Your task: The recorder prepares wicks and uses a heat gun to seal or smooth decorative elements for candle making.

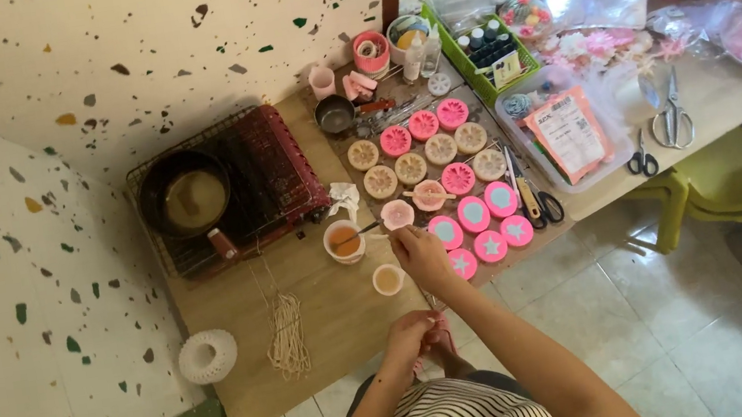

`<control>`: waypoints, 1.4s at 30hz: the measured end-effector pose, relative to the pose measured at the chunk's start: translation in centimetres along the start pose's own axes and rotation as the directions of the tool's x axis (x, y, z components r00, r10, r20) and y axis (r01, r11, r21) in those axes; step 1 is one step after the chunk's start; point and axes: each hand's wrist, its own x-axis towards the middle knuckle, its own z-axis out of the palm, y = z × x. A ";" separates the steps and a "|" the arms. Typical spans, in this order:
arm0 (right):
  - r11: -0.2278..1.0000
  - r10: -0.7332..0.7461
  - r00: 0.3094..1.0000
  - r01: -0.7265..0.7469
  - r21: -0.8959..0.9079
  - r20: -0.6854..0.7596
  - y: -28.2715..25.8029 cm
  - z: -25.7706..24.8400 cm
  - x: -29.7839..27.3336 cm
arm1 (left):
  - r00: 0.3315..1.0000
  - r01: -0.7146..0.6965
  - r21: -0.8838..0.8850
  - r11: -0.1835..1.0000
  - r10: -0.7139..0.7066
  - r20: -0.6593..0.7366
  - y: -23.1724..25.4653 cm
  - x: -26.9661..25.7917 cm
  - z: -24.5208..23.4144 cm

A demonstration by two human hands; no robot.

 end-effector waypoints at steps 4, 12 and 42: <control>0.995 0.090 0.994 -0.092 -0.025 -0.069 -1.6 -0.1 -0.4 | 1.000 0.023 0.016 1.000 -0.023 0.013 0.9 -0.6 -0.9; 0.924 0.353 0.934 -0.337 0.180 -0.064 -3.1 -2.8 -2.9 | 0.990 0.124 0.074 0.989 -0.129 0.058 0.1 1.8 -0.4; 0.184 0.969 0.176 -0.042 0.982 -0.174 0.2 -29.8 -31.2 | 0.820 -0.232 0.303 0.924 0.018 0.572 -3.3 -5.0 36.4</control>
